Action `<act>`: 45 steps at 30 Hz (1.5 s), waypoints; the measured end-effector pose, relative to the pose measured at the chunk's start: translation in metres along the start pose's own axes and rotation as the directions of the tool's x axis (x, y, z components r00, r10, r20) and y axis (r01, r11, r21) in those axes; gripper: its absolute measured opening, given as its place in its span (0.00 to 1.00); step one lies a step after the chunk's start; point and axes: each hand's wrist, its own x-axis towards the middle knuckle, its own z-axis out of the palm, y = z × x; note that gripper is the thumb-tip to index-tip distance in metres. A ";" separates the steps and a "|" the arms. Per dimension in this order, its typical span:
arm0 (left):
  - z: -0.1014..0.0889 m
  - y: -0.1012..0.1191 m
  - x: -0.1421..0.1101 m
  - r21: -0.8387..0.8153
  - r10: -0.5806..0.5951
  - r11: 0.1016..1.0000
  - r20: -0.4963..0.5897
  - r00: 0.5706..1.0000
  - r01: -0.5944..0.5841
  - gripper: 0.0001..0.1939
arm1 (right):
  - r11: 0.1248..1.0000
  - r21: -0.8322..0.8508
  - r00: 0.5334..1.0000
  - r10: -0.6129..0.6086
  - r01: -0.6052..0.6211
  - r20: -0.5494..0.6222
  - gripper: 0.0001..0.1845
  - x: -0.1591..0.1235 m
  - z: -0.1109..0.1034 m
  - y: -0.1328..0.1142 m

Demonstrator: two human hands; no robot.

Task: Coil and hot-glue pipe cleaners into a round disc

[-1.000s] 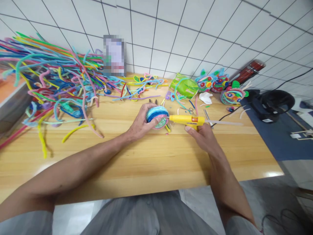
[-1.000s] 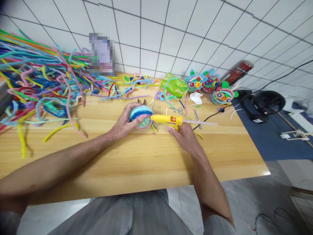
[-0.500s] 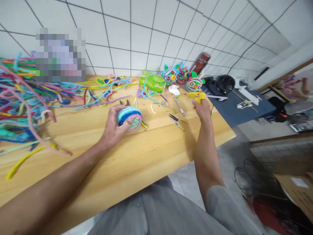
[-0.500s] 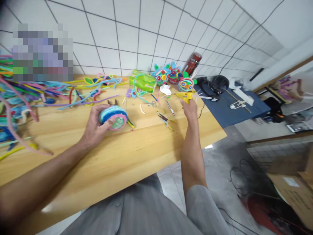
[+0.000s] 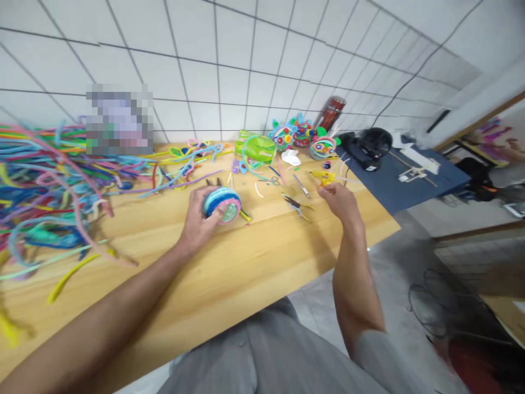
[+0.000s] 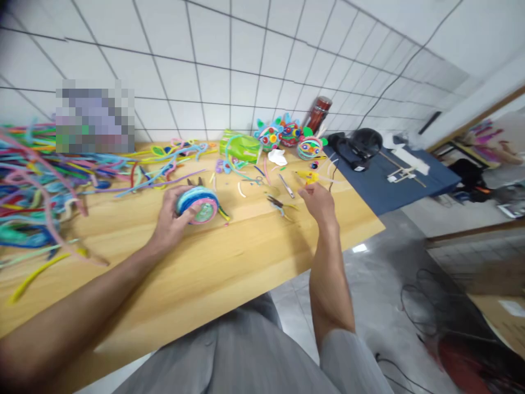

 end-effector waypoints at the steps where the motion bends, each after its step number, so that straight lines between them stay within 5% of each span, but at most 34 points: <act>1: 0.001 0.000 0.000 -0.017 -0.011 1.000 0.001 1.000 0.011 0.26 | 0.996 0.067 0.998 -0.066 0.065 0.016 0.19 -0.011 0.003 -0.014; 3: 0.001 -0.001 -0.001 -0.043 -0.029 0.999 0.006 1.000 0.030 0.27 | 0.902 0.323 0.949 -0.313 0.286 0.032 0.21 -0.031 0.016 -0.051; 7: 0.001 -0.003 -0.002 -0.089 -0.024 0.996 0.011 1.000 0.025 0.27 | 0.622 0.550 0.743 -0.669 0.557 0.003 0.28 -0.064 0.054 -0.125; 11: 0.001 -0.004 -0.003 -0.113 -0.009 0.994 0.018 1.000 0.011 0.29 | 0.508 0.570 0.638 -0.769 0.646 -0.040 0.38 -0.073 0.090 -0.158; 16: 0.002 -0.003 -0.005 -0.198 -0.027 0.979 0.067 0.997 0.040 0.31 | 0.395 0.653 0.580 -0.810 0.646 -0.084 0.46 -0.076 0.118 -0.156; 20: 0.002 0.002 -0.008 -0.200 0.013 0.980 0.097 0.995 0.006 0.31 | 0.336 0.649 0.572 -0.799 0.682 -0.187 0.45 -0.083 0.125 -0.150; 29: 0.004 0.005 -0.013 -0.144 0.241 0.962 0.052 0.969 -0.232 0.33 | 0.387 0.518 0.559 -0.798 0.762 -0.225 0.49 -0.093 0.122 -0.138; 37: 0.004 0.007 -0.019 -0.074 0.249 0.967 0.039 0.968 -0.245 0.39 | 0.408 0.489 0.563 -0.795 0.771 -0.225 0.49 -0.094 0.129 -0.129; 45: 0.003 0.003 -0.021 -0.059 0.232 0.972 0.053 0.971 -0.229 0.34 | 0.426 0.534 0.583 -0.797 0.730 -0.160 0.50 -0.091 0.132 -0.131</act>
